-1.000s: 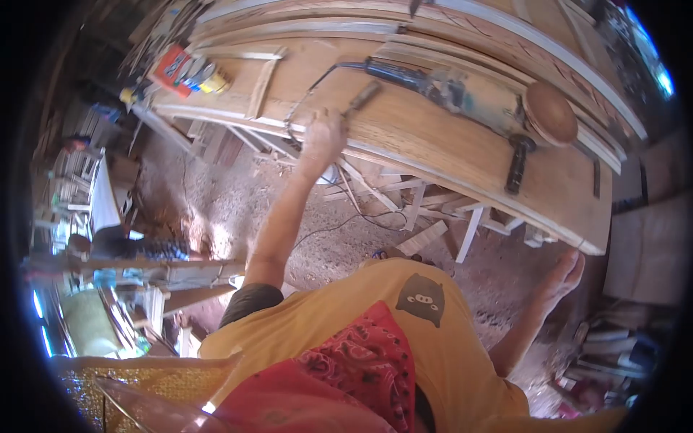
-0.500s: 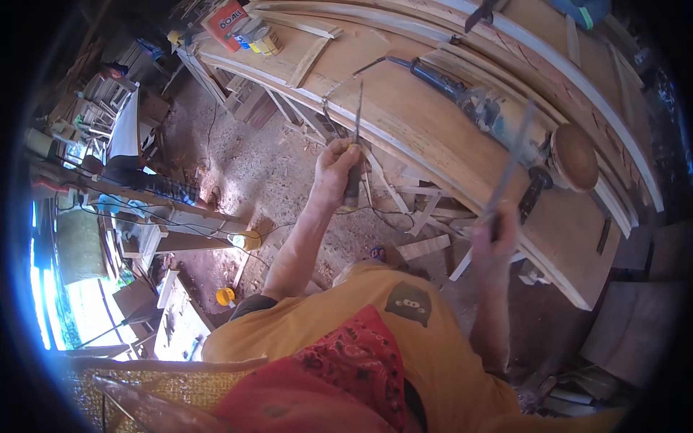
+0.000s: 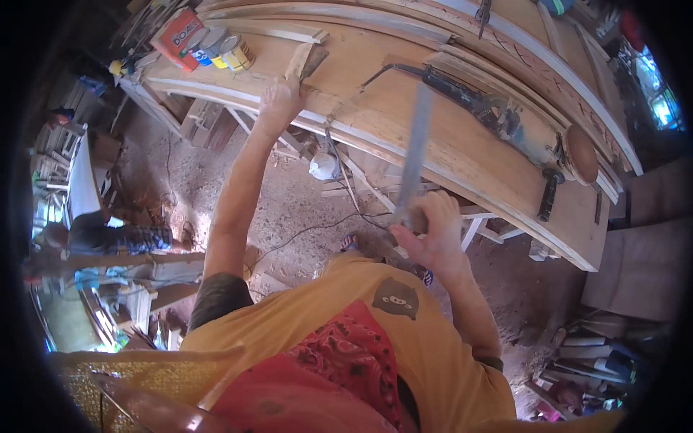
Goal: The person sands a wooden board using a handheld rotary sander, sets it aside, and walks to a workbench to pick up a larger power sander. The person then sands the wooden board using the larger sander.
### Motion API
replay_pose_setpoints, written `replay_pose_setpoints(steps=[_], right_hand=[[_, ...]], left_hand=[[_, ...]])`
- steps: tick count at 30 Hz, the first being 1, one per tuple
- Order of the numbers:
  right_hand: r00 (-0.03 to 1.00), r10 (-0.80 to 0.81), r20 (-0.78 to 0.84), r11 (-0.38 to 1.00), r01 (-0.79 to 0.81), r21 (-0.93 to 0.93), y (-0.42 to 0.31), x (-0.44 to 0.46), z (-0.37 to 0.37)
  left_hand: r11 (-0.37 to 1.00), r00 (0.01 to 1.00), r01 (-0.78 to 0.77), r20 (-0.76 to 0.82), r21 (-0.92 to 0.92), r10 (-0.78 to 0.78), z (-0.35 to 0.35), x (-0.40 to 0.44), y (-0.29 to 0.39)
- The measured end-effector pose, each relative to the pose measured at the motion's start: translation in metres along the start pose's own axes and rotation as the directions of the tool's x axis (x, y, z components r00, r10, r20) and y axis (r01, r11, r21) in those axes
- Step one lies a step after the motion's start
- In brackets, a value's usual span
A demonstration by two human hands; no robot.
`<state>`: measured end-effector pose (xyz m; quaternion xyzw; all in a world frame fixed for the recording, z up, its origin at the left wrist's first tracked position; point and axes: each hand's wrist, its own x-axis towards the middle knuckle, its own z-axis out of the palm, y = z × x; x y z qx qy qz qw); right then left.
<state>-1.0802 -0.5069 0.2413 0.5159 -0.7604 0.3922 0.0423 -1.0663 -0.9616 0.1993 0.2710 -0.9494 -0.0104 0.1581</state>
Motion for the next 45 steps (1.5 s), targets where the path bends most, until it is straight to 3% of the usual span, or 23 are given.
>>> replay_pose_setpoints(steps=[3, 4, 6, 11, 15, 18, 21, 24, 27, 30, 36, 42, 45], right_hand=[[0.995, -0.095, -0.007, 0.995, 0.095, -0.029, -0.026, 0.05, 0.024], [0.996, -0.089, 0.024, 0.995, 0.09, -0.038, -0.035, 0.065, 0.029], [0.991, -0.119, 0.055, 0.991, 0.122, -0.055, -0.04, 0.091, 0.044], [0.991, -0.092, 0.097, 0.979, 0.108, -0.175, -0.049, 0.143, 0.074], [0.995, 0.026, 0.098, 0.973, -0.003, -0.231, -0.051, 0.178, 0.097], [0.953, 0.25, 0.173, 0.943, -0.199, -0.267, -0.052, 0.212, 0.11], [0.939, 0.306, 0.159, 0.91, -0.239, -0.338, -0.038, 0.248, 0.133], [0.919, 0.371, 0.134, 0.864, -0.289, -0.413, -0.021, 0.281, 0.161], [0.863, 0.427, 0.271, 0.86, -0.294, -0.418, -0.015, 0.308, 0.18], [0.869, 0.409, 0.277, 0.834, -0.234, -0.499, 0.006, 0.32, 0.215], [0.954, 0.204, 0.221, 0.874, -0.076, -0.479, 0.019, 0.307, 0.238], [0.922, 0.008, 0.387, 0.904, 0.159, -0.398, 0.03, 0.285, 0.224], [0.921, 0.043, 0.387, 0.922, 0.113, -0.371, 0.026, 0.289, 0.226]], left_hand=[[0.988, 0.986, -0.14, -0.083, 0.057, 0.145, 0.014, 0.018, -0.019], [0.987, 0.99, -0.142, -0.011, 0.069, 0.143, -0.001, 0.019, -0.015], [0.991, 0.987, -0.117, -0.101, 0.071, 0.124, 0.001, 0.028, -0.026], [0.998, 0.999, -0.031, -0.009, 0.062, 0.032, 0.001, 0.064, -0.068], [0.999, 1.0, 0.015, 0.015, 0.038, -0.016, -0.005, 0.085, -0.09], [0.994, 0.993, 0.105, 0.046, 0.031, -0.107, -0.001, 0.104, -0.104], [0.99, 0.99, 0.138, 0.031, 0.006, -0.138, 0.001, 0.116, -0.114], [0.989, 0.988, 0.138, -0.071, -0.045, -0.141, 0.001, 0.098, -0.099], [0.988, 0.999, 0.016, 0.047, -0.152, -0.009, 0.012, 0.088, -0.085], [0.979, 0.996, -0.084, -0.014, -0.187, 0.083, 0.031, 0.092, -0.084], [0.981, 0.998, -0.001, 0.059, -0.192, 0.013, 0.015, 0.1, -0.082], [0.989, 0.997, -0.002, 0.072, -0.145, 0.013, 0.026, 0.105, -0.081], [0.99, 0.995, 0.069, 0.073, -0.121, -0.06, 0.024, 0.109, -0.073]])
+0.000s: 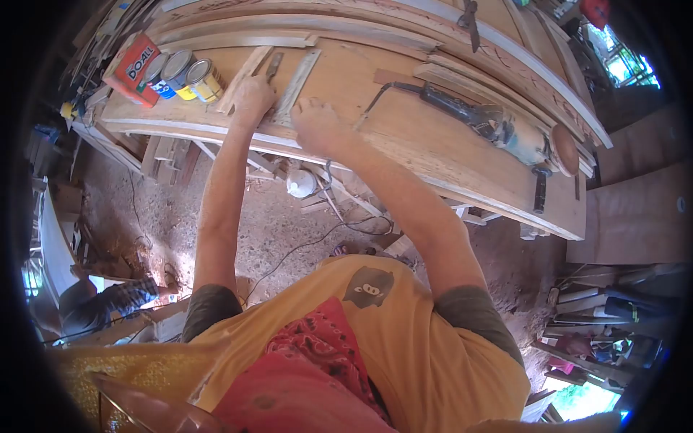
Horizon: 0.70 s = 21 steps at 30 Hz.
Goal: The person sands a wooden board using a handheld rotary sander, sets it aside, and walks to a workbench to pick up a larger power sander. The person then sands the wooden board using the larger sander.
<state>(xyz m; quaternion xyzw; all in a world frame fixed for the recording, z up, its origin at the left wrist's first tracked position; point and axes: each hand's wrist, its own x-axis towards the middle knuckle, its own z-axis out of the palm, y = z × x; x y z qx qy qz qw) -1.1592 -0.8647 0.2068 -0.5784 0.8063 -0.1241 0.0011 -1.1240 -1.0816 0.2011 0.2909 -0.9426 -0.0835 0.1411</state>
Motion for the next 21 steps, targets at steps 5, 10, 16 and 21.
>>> replay_pose_setpoints(steps=[5, 10, 16, 21], right_hand=[[0.993, 0.042, -0.106, 0.999, -0.043, -0.006, 0.002, 0.016, 0.009], [0.989, 0.032, -0.142, 0.991, -0.012, 0.135, -0.015, -0.038, -0.025], [0.873, 0.487, 0.011, 0.489, -0.283, 0.825, 0.029, -0.158, -0.032], [0.67, 0.742, -0.022, 0.277, -0.277, 0.92, 0.071, -0.243, -0.05]], left_hand=[[0.998, 0.997, 0.041, -0.066, 0.051, -0.038, -0.004, -0.003, 0.009], [0.971, 0.885, -0.229, -0.4, 0.072, 0.238, -0.018, -0.024, 0.034], [0.881, 0.903, -0.419, -0.203, -0.219, 0.379, -0.015, -0.041, 0.122], [0.725, 0.894, -0.319, 0.061, -0.61, 0.445, 0.019, -0.035, 0.199]])
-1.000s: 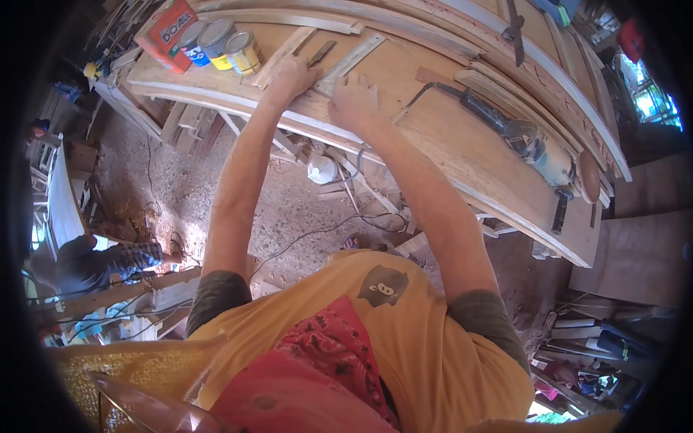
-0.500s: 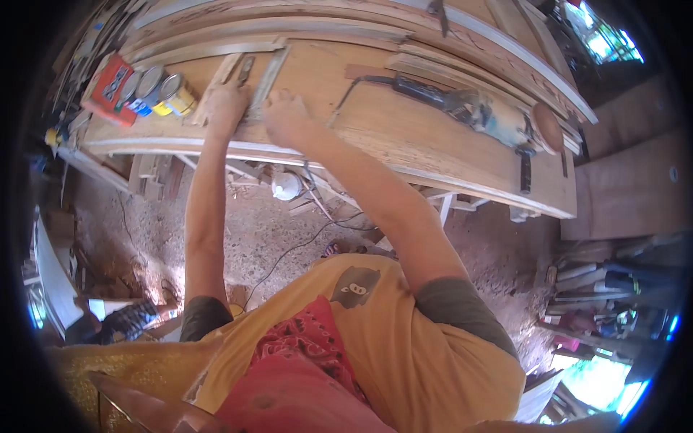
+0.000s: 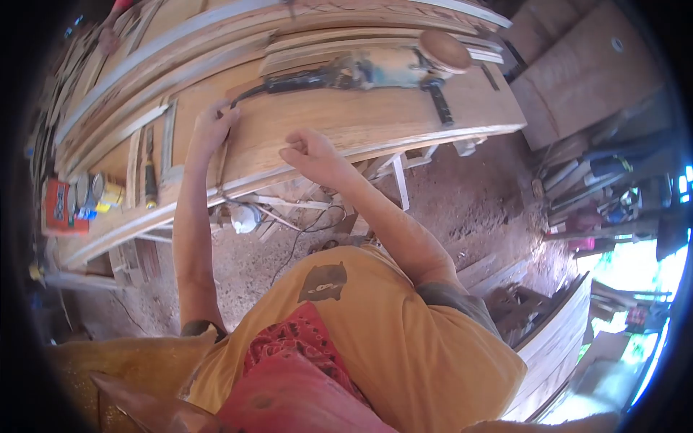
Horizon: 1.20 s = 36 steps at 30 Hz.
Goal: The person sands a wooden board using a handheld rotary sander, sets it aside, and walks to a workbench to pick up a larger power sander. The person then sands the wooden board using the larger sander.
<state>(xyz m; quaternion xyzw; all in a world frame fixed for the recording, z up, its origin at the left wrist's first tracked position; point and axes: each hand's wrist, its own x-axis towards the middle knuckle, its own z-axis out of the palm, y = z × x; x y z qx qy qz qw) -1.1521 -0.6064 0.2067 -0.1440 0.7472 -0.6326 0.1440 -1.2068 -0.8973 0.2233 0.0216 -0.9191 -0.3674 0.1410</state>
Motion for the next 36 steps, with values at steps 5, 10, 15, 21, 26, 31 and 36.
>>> replay_pose_setpoints(steps=[5, 10, 15, 21, 26, 31, 36], right_hand=[[0.979, -0.027, -0.203, 1.0, 0.028, 0.004, 0.027, -0.045, -0.076], [0.931, -0.026, -0.364, 0.999, 0.035, 0.019, 0.059, -0.078, -0.129], [0.884, 0.098, -0.458, 0.995, -0.071, 0.076, 0.082, -0.099, -0.169], [0.985, 0.113, -0.131, 0.99, -0.122, -0.069, 0.123, -0.106, -0.155], [0.967, 0.181, 0.178, 0.983, -0.172, -0.063, 0.181, -0.122, -0.174], [0.949, 0.314, 0.045, 0.95, -0.313, -0.014, 0.193, -0.16, -0.288], [0.939, 0.338, -0.063, 0.941, -0.336, 0.034, 0.211, -0.191, -0.361]], left_hand=[[0.968, 0.985, 0.165, 0.079, -0.191, -0.153, 0.009, -0.032, 0.03], [0.889, 0.967, 0.231, 0.192, -0.396, -0.166, 0.01, -0.131, 0.05], [0.981, 0.954, 0.162, 0.27, -0.105, -0.129, 0.003, -0.165, 0.101], [0.928, 0.934, -0.342, -0.05, 0.151, 0.353, 0.063, -0.107, 0.194], [0.752, 0.782, -0.623, 0.124, 0.218, 0.611, 0.199, -0.05, 0.298], [0.666, 0.743, -0.604, 0.006, 0.437, 0.67, 0.273, 0.043, 0.368], [0.659, 0.8, -0.507, 0.021, 0.556, 0.599, 0.313, 0.08, 0.367]])
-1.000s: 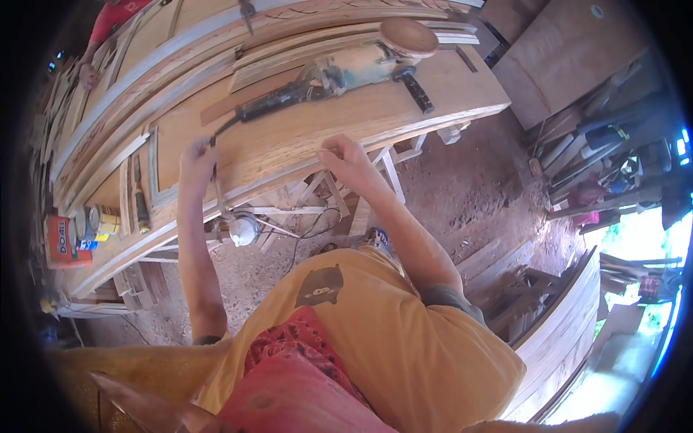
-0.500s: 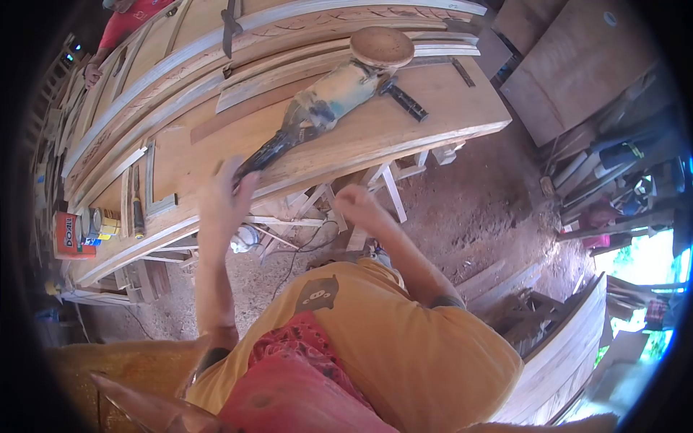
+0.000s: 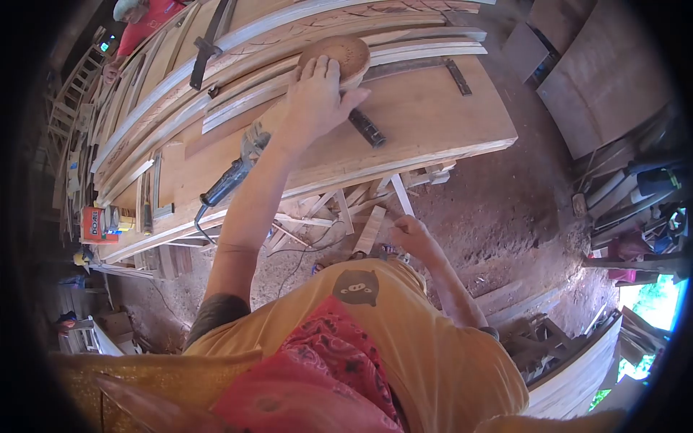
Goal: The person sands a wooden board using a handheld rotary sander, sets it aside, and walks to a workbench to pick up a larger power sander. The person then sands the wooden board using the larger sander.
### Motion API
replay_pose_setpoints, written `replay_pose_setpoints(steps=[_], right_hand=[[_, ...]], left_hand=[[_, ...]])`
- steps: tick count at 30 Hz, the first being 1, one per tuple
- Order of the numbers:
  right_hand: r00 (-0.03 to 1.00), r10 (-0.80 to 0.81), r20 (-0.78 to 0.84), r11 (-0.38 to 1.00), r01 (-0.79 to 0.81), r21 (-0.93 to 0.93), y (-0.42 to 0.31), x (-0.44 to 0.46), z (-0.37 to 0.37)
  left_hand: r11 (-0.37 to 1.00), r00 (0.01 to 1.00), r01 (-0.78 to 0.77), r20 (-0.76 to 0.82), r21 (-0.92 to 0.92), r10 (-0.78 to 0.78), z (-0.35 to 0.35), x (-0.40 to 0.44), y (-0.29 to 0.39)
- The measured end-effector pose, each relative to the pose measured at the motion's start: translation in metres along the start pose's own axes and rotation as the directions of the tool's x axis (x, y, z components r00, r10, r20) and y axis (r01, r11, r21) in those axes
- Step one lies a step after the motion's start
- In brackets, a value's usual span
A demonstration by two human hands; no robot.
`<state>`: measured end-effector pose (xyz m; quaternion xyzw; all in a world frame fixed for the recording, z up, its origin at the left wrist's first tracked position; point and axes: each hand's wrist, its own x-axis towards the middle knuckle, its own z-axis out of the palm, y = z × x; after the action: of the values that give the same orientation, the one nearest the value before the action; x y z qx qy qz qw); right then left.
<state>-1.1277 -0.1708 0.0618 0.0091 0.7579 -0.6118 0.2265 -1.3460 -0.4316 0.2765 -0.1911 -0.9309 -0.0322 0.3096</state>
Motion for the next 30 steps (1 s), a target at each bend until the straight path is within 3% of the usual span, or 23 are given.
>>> replay_pose_setpoints(steps=[3, 5, 9, 12, 15, 20, 23, 26, 29, 30], right_hand=[[0.998, -0.002, -0.065, 0.999, -0.002, -0.054, 0.017, 0.003, -0.014], [1.0, 0.011, -0.005, 0.998, -0.011, -0.059, 0.022, 0.011, -0.016], [0.998, 0.034, 0.062, 0.997, -0.029, -0.073, 0.008, 0.024, -0.007], [0.993, -0.046, 0.107, 0.998, 0.051, -0.039, 0.02, 0.041, 0.002], [0.989, -0.102, 0.109, 0.989, 0.113, -0.097, 0.023, 0.048, 0.002], [0.993, 0.007, 0.118, 1.0, -0.003, -0.031, 0.017, 0.043, -0.006], [0.995, -0.01, 0.104, 1.0, 0.009, 0.003, 0.035, 0.047, -0.009], [0.997, -0.04, 0.062, 0.999, 0.041, -0.012, 0.036, 0.04, -0.012], [0.999, -0.031, 0.019, 0.999, 0.031, -0.021, 0.034, 0.034, -0.015], [1.0, -0.026, 0.009, 1.0, 0.026, -0.016, 0.035, 0.034, -0.014]], left_hand=[[1.0, 0.999, -0.002, 0.039, -0.004, 0.002, -0.002, 0.005, 0.022], [0.998, 0.995, 0.025, 0.102, -0.051, -0.02, -0.006, 0.01, 0.029], [0.995, 0.998, -0.061, 0.01, -0.076, 0.062, -0.01, -0.001, 0.042], [0.993, 0.997, -0.083, -0.015, -0.087, 0.082, -0.017, -0.012, 0.055], [0.996, 0.998, -0.05, 0.038, -0.071, 0.053, -0.031, -0.014, 0.06], [1.0, 0.991, 0.03, 0.13, -0.011, -0.028, -0.02, 0.004, 0.019], [0.999, 0.995, 0.038, 0.094, 0.035, -0.041, -0.003, 0.012, 0.002], [0.997, 0.973, 0.055, 0.227, -0.057, -0.041, -0.03, 0.01, 0.028], [0.957, 0.965, -0.251, 0.038, -0.148, 0.259, -0.024, -0.031, 0.05], [0.947, 0.955, -0.272, 0.068, -0.17, 0.287, -0.02, -0.039, 0.053]])
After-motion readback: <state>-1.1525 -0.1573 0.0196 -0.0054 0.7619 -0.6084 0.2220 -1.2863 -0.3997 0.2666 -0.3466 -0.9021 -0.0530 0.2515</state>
